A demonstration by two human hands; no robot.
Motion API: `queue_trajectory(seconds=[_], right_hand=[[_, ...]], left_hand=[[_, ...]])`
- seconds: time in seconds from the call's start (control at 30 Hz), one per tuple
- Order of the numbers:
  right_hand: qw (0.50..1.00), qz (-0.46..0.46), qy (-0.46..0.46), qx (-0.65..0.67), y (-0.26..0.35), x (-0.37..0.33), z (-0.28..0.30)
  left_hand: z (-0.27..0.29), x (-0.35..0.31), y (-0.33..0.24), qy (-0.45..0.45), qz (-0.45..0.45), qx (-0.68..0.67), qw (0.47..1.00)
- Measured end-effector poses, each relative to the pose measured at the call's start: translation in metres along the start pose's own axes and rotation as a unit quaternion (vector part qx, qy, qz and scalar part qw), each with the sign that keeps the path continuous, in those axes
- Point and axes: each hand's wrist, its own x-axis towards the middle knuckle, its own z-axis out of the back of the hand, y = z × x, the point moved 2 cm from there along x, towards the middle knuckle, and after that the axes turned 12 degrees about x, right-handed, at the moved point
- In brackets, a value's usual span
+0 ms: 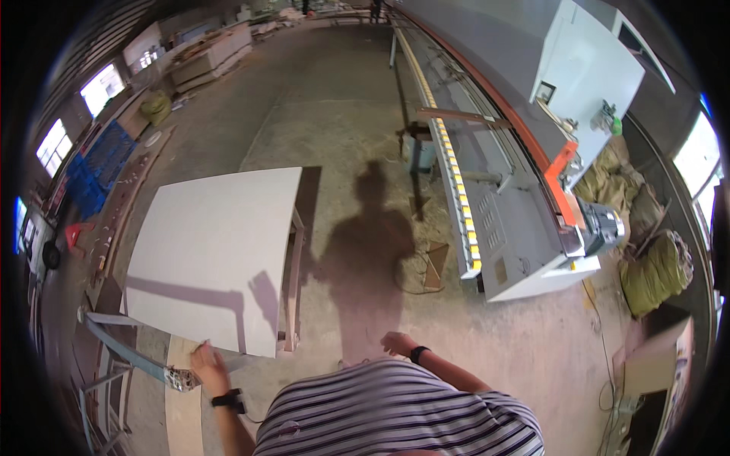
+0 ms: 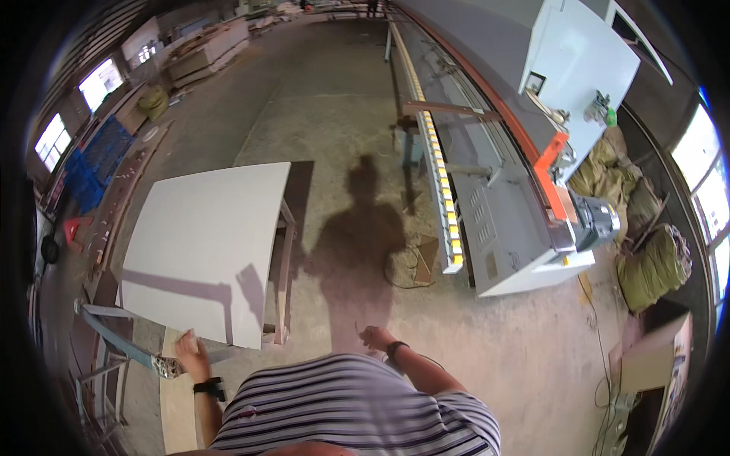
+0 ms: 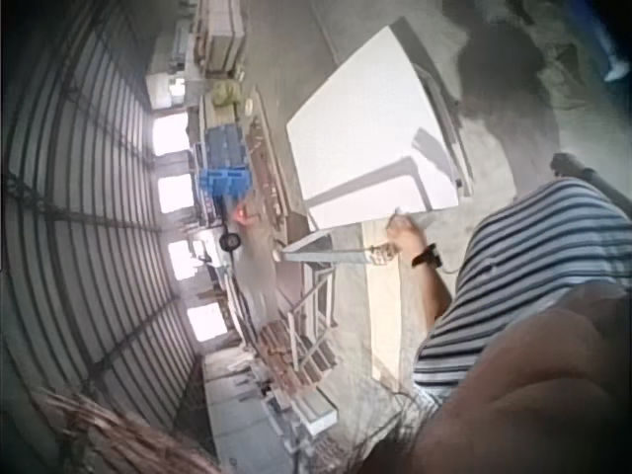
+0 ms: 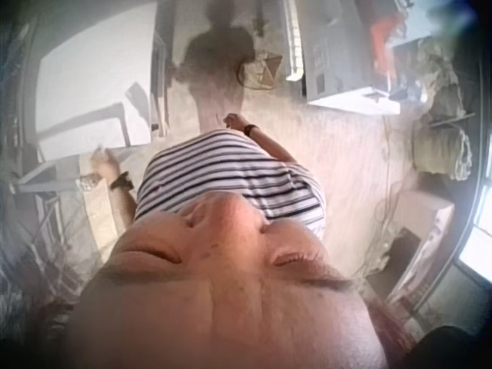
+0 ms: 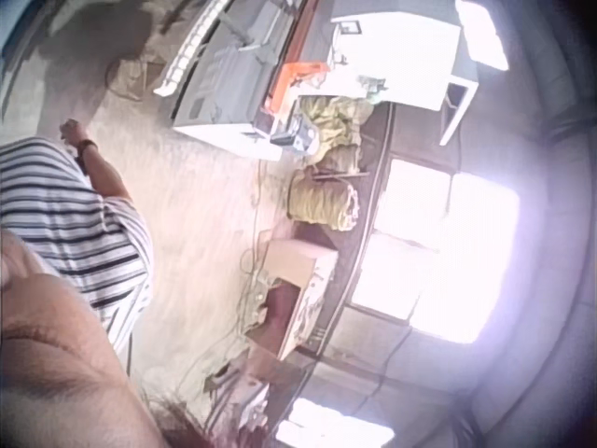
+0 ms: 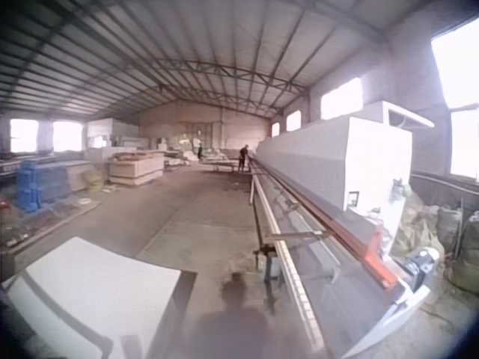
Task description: Stacking and organizing processed wooden panels onto a metal cart in a woodworking factory.
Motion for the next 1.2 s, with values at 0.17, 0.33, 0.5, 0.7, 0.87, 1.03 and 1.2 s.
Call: queue_trajectory(seconds=[0.17,0.33,0.5,0.7,0.87,1.03,1.2], right_hand=[[0.961,-0.084,0.082,0.251,-0.060,0.020,0.027],[0.869,-0.142,0.047,0.471,-0.107,-0.001,0.082],[0.861,-0.047,-0.318,0.393,-0.018,-0.073,0.104],[0.787,0.137,-0.308,0.518,0.035,-0.129,0.228],[0.805,0.228,-0.279,0.472,0.142,-0.111,0.320],[0.788,0.265,-0.279,0.481,0.171,-0.087,0.419],[0.779,0.254,-0.282,0.499,0.191,-0.017,0.492]], left_hand=[[-0.141,-0.061,-0.059,0.310,-0.044,-0.413,0.855],[-0.202,-0.098,-0.074,0.514,0.114,-0.489,0.695],[-0.215,-0.109,-0.059,0.548,0.279,-0.526,0.588],[-0.230,-0.110,-0.084,0.519,0.332,-0.608,0.501],[-0.301,-0.130,-0.060,0.548,0.315,-0.526,0.569],[-0.265,-0.089,-0.153,0.597,0.160,-0.413,0.669],[-0.242,-0.087,-0.219,0.501,0.096,-0.540,0.670]])
